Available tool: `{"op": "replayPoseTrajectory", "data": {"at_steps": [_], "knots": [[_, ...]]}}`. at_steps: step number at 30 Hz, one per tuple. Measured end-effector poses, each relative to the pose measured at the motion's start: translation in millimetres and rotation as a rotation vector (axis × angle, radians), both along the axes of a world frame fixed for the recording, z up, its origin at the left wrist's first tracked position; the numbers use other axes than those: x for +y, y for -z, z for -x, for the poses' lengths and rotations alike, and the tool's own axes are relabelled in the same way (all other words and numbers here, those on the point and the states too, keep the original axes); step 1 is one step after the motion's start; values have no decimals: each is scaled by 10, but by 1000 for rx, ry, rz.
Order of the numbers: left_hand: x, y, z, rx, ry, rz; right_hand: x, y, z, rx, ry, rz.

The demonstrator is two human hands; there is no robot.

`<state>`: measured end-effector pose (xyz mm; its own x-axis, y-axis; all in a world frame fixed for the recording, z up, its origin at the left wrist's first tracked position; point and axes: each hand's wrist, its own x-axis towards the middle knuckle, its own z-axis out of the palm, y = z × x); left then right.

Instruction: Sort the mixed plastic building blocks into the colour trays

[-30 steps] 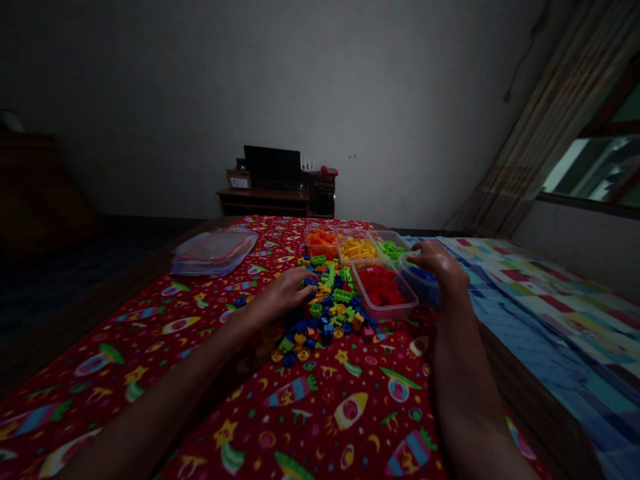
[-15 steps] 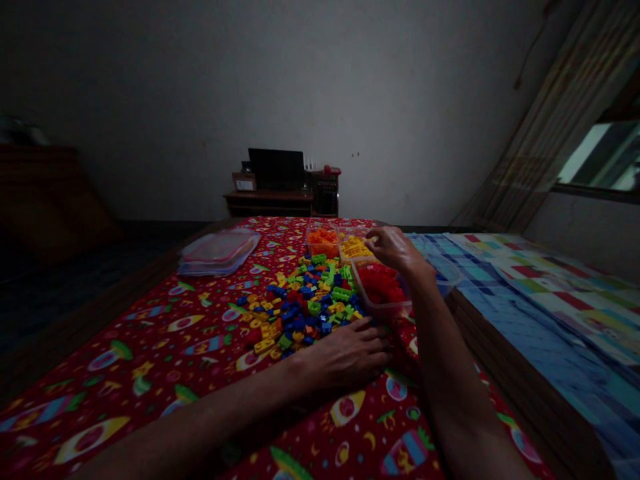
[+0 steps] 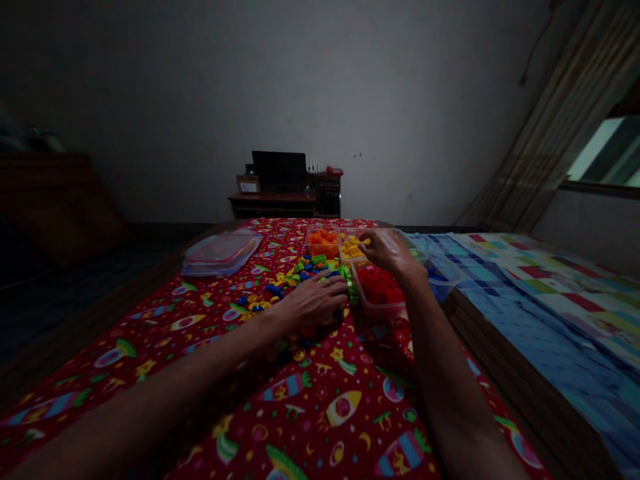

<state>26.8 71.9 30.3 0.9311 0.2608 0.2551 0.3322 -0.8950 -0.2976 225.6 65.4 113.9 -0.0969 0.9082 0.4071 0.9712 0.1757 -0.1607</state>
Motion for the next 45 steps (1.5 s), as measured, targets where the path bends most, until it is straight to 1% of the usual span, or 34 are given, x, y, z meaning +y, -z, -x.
{"op": "replayPoseTrajectory", "data": {"at_steps": [2,5,7,8,10,13,15,17,18,20,22,26,29,33,35,37,40,42,45], "knots": [[179,-40,93,-42,-74,67,-20,-4,23,3,-4,1],[430,-56,288,-128,-114,250,-38,-8,47,-7,-14,5],[500,-66,448,-199,-126,354,-42,-9,58,-21,-29,4],[488,-74,536,-230,-137,393,-42,-9,62,-30,-32,0],[362,-84,723,-280,-151,418,-40,-7,71,-52,-33,-6],[-18,-27,1001,-287,-163,396,-29,8,99,-78,-32,15],[-295,77,1144,-182,-164,378,-15,29,139,-100,-48,46],[-498,210,1225,-85,-158,352,2,61,202,-124,-85,79],[-554,274,1239,-51,-178,336,11,81,242,-135,-107,100],[-565,373,1220,-58,-198,282,30,133,332,-152,-149,146],[-467,419,1158,-85,-213,234,49,206,427,-173,-205,203],[-149,410,984,-149,-218,203,86,420,586,-202,-331,281],[65,393,854,-218,-243,261,109,596,650,-198,-320,250],[310,343,703,-430,-272,432,148,740,648,-147,-298,187],[433,287,648,-539,-296,542,169,753,627,-119,-311,182],[552,225,623,-613,-355,635,185,732,606,-104,-323,194],[705,154,668,-669,-454,687,198,658,575,-76,-278,206],[775,128,753,-655,-484,696,203,602,556,-31,-230,187],[823,104,915,-539,-543,714,205,534,559,29,-188,152]]}}
